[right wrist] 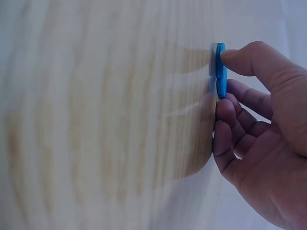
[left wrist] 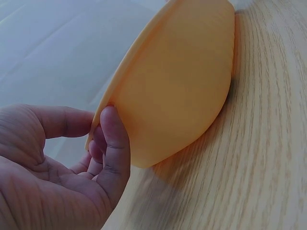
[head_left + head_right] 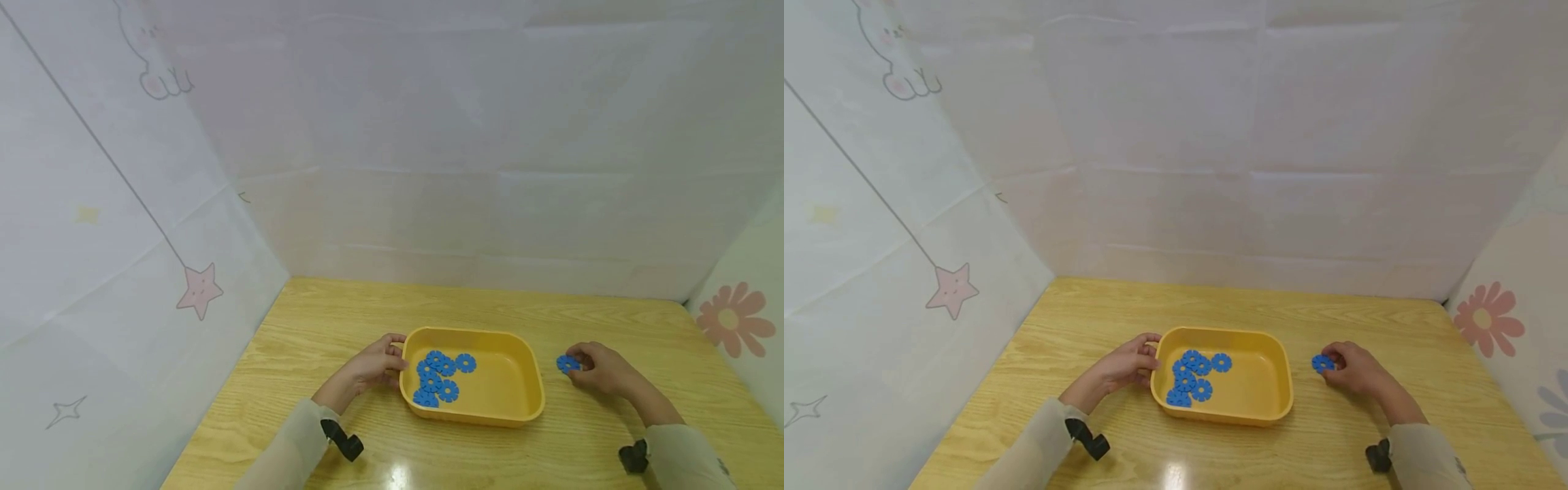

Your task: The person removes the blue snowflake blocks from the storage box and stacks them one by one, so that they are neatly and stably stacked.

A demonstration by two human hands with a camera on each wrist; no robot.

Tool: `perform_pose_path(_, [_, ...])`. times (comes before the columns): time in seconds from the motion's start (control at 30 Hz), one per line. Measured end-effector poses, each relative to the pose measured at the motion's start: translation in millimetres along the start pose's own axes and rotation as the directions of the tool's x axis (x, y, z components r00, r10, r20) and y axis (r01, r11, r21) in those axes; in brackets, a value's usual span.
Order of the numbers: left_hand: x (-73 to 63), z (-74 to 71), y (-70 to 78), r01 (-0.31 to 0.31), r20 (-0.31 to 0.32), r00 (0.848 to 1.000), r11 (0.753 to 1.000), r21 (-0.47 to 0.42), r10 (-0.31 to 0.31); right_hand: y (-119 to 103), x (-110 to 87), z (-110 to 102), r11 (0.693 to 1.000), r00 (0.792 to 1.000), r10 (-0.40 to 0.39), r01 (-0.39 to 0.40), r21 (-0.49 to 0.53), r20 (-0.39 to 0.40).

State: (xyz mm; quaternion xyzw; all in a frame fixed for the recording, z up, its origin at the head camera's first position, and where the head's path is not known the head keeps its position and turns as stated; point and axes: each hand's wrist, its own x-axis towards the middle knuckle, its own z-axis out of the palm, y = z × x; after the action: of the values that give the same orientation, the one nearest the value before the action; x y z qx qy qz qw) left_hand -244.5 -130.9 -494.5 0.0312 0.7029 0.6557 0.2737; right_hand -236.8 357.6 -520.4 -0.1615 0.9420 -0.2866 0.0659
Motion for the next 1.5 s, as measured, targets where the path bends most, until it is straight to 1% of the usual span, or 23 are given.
perform_pose_path(0.13, [-0.1,0.1,1.3,0.002,0.003,1.000,1.000,0.000,-0.002,-2,-1.1,-2,1.000,1.000,0.011,-0.011,0.019,-0.023])
perform_pose_path(0.27, [0.2,0.0,1.5,0.000,0.007,1.000,1.000,0.001,0.000,-9,-2.4,-2,1.000,0.997,0.007,-0.005,0.024,-0.083])
perform_pose_path(0.37, [1.1,-0.5,0.7,-0.002,0.008,1.000,1.000,-0.003,0.002,-22,-1.6,-2,0.999,0.989,-0.032,0.035,0.023,-0.146])
perform_pose_path(0.5, [1.9,-1.0,0.2,-0.007,0.012,1.000,1.000,-0.009,0.007,-43,2.4,-3,0.993,0.969,-0.110,0.118,0.020,-0.222])
perform_pose_path(0.6, [1.9,-1.0,0.4,-0.006,0.013,1.000,1.000,-0.011,0.006,-59,5.5,-3,0.986,0.957,-0.147,0.161,0.035,-0.249])
perform_pose_path(0.77, [1.0,-0.6,0.7,-0.004,0.013,1.000,1.000,-0.010,0.004,-82,9.9,1,0.979,0.952,-0.175,0.195,0.059,-0.251])
perform_pose_path(1.0, [0.5,-0.2,0.6,-0.006,0.010,1.000,1.000,-0.007,0.007,-107,17.8,11,0.961,0.940,-0.233,0.262,0.089,-0.250])
perform_pose_path(1.13, [0.8,-0.3,0.3,-0.006,0.010,1.000,1.000,-0.006,0.006,-119,23.5,16,0.955,0.945,-0.229,0.265,0.132,-0.235])
perform_pose_path(1.33, [-0.4,-0.2,0.3,-0.007,0.012,1.000,1.000,-0.004,0.007,-132,29.7,23,0.946,0.960,-0.197,0.240,0.218,-0.201])
perform_pose_path(1.5, [0.2,-0.8,-0.2,-0.005,0.015,1.000,1.000,-0.008,0.005,-137,35.2,30,0.951,0.971,-0.178,0.211,0.226,-0.160])
